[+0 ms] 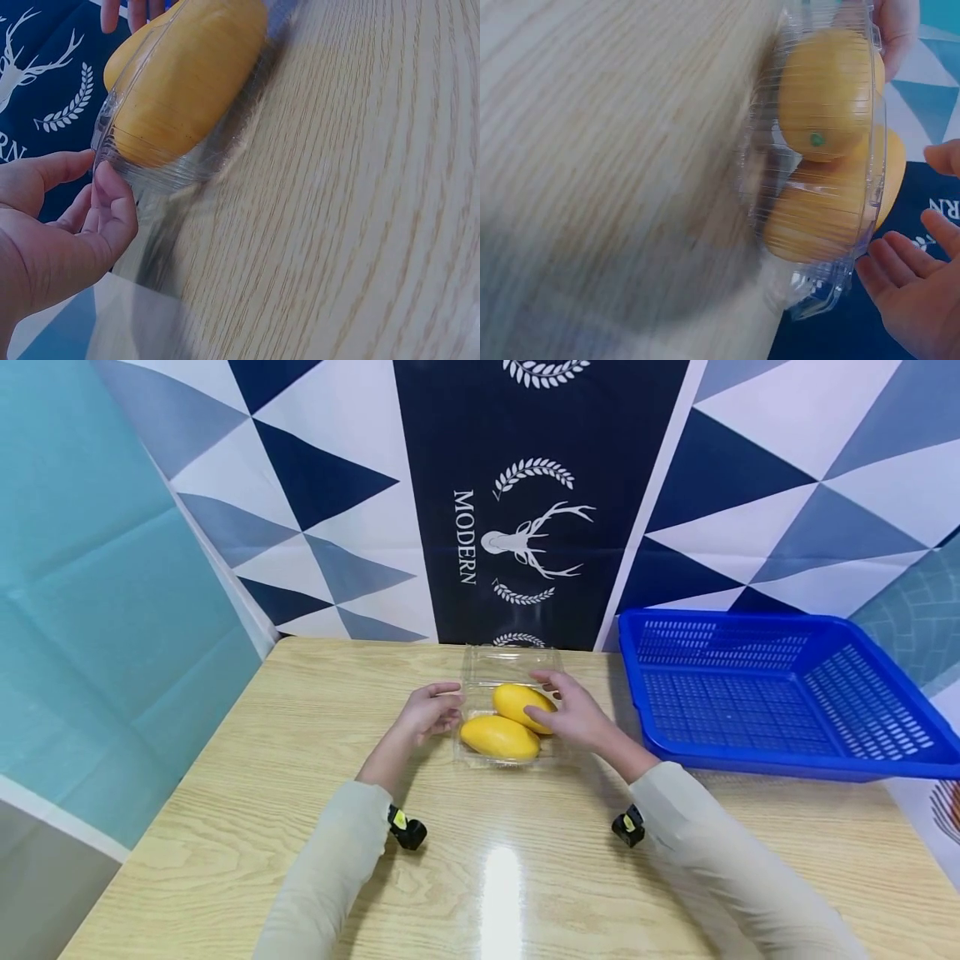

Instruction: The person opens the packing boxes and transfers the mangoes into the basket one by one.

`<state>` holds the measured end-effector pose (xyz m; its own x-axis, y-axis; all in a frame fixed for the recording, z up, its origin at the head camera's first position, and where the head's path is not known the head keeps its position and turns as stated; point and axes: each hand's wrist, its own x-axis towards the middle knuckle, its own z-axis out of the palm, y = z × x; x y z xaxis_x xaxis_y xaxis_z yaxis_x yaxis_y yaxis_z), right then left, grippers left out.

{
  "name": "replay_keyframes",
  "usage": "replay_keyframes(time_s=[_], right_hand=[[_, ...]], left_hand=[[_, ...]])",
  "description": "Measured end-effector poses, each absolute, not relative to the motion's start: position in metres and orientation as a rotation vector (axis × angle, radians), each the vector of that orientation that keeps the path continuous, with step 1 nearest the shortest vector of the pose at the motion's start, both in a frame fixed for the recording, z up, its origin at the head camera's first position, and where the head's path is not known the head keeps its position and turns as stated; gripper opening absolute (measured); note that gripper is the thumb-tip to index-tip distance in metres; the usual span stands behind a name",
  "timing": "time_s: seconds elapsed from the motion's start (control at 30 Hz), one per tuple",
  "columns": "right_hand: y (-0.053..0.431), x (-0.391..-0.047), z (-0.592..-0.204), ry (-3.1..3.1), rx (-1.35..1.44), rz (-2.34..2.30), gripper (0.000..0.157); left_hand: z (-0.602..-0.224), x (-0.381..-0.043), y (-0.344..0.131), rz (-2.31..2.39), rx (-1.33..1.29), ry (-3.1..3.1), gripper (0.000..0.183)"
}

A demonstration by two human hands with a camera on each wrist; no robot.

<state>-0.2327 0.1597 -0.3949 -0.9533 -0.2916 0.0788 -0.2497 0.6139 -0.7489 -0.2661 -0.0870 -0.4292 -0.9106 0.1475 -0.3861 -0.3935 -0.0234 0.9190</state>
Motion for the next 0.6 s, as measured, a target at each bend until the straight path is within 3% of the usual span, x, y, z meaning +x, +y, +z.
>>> replay_keyframes(time_s=[0.6], right_hand=[[0.1575,-0.2386,-0.3952,2.83,-0.512,-1.119,0.058]], left_hand=[[-0.4285,-0.2638,-0.0866,2.011,-0.262,1.88,0.043]])
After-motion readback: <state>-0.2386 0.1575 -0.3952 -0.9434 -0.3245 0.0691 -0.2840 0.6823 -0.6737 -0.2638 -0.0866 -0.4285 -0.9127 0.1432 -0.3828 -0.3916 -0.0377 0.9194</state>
